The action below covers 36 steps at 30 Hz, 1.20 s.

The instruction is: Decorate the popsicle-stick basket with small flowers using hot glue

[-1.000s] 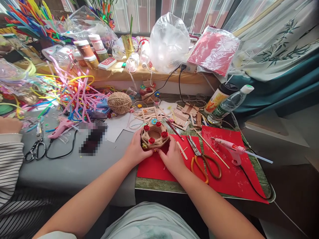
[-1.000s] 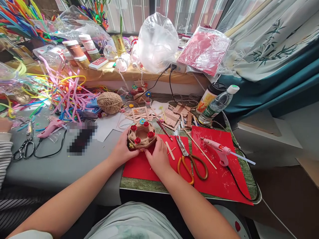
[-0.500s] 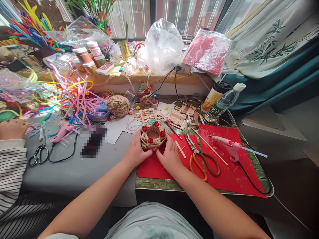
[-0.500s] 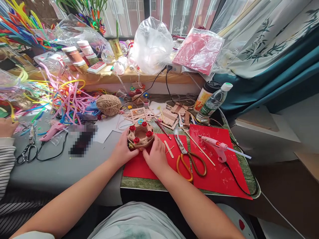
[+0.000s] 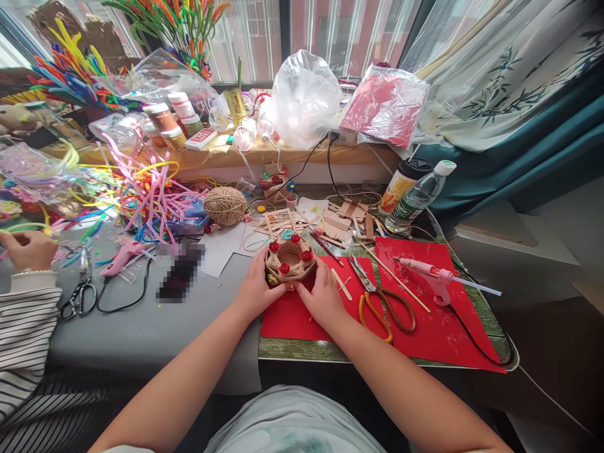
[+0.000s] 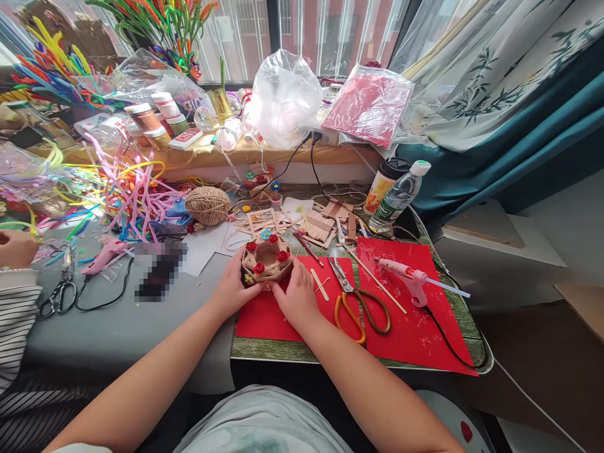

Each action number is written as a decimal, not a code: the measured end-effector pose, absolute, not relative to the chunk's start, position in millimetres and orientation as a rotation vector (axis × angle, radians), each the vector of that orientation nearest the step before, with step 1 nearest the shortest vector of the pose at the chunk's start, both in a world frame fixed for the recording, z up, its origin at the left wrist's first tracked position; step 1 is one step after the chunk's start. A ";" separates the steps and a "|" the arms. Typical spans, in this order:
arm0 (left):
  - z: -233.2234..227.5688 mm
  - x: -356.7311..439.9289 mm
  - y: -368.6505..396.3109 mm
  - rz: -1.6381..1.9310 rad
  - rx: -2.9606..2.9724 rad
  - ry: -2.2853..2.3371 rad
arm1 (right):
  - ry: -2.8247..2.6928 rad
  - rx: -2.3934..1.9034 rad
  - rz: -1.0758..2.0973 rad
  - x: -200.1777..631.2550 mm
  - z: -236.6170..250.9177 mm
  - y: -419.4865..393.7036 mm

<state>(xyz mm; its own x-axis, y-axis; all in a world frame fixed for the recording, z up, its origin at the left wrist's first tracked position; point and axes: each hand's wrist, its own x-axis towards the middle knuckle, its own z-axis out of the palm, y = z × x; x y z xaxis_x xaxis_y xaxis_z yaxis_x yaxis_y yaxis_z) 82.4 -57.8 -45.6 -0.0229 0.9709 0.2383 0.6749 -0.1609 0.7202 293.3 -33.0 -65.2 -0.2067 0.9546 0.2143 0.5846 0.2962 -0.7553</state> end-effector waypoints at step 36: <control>-41.6 79.0 -58.7 1.036 1.867 1.664 | -1.898 -1.358 0.694 295.7 -67.5 -33.3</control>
